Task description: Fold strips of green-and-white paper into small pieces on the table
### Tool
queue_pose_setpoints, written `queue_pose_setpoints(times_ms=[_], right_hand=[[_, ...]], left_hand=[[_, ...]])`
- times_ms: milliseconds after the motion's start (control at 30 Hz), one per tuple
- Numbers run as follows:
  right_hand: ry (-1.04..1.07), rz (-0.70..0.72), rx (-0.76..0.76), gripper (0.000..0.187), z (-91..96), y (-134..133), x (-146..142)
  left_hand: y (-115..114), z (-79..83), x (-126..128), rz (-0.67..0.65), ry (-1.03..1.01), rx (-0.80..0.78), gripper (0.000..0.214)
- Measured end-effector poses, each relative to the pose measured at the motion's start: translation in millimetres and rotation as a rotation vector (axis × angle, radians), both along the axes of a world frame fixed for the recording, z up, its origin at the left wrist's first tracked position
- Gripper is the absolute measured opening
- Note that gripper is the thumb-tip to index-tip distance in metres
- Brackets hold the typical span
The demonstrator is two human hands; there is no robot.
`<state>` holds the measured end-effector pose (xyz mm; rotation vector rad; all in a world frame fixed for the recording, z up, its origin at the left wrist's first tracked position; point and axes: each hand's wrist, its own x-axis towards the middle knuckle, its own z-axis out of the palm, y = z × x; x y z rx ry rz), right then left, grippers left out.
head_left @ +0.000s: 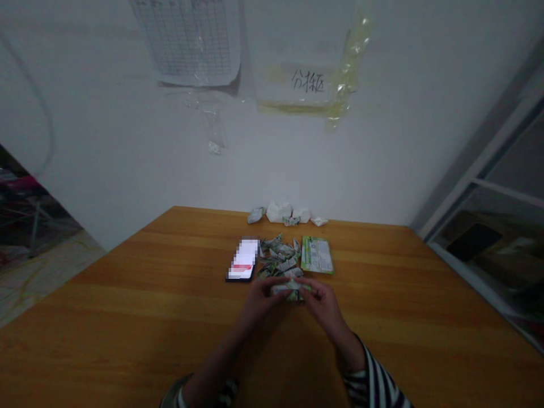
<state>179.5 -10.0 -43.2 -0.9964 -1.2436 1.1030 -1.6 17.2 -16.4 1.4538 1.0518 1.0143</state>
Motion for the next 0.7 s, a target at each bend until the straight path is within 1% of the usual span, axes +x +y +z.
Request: queue_pose_setpoints(times_ms=[100, 167, 233, 333, 500, 567, 700], right_hand=[[-0.152, -0.076, 0.090, 0.024, 1.3, 0.7, 2.1], [-0.180, -0.096, 0.115, 0.023, 1.9, 1.2, 3.1], [-0.150, -0.110, 0.093, 0.025, 1.2, 2.0, 3.0], [-0.055, -0.122, 0.027, 0.027, -1.4, 2.9, 1.2], [0.028, -0.096, -0.026, 0.021, -0.6, 1.7, 0.2], [0.062, -0.077, -0.037, 0.023, 2.0, 0.6, 0.8], [0.194, -0.027, -0.093, 0.028, 5.5, -0.7, 0.3]], left_hand=[[1.9, -4.7, -0.9, -0.010, -0.037, -0.064, 0.043], [2.4, -5.3, -1.2, -0.012, -0.041, -0.091, 0.045], [2.2, -4.1, -0.8, 0.002, -0.045, -0.090, 0.046], [0.8, -1.4, 1.0, 0.050, -0.014, -0.043, 0.041], [-2.9, 0.8, 3.9, 0.095, 0.004, -0.003, 0.036], [-3.4, 1.8, 3.5, 0.084, -0.015, -0.019, 0.036], [-2.2, 3.5, 0.5, 0.051, -0.064, -0.114, 0.043]])
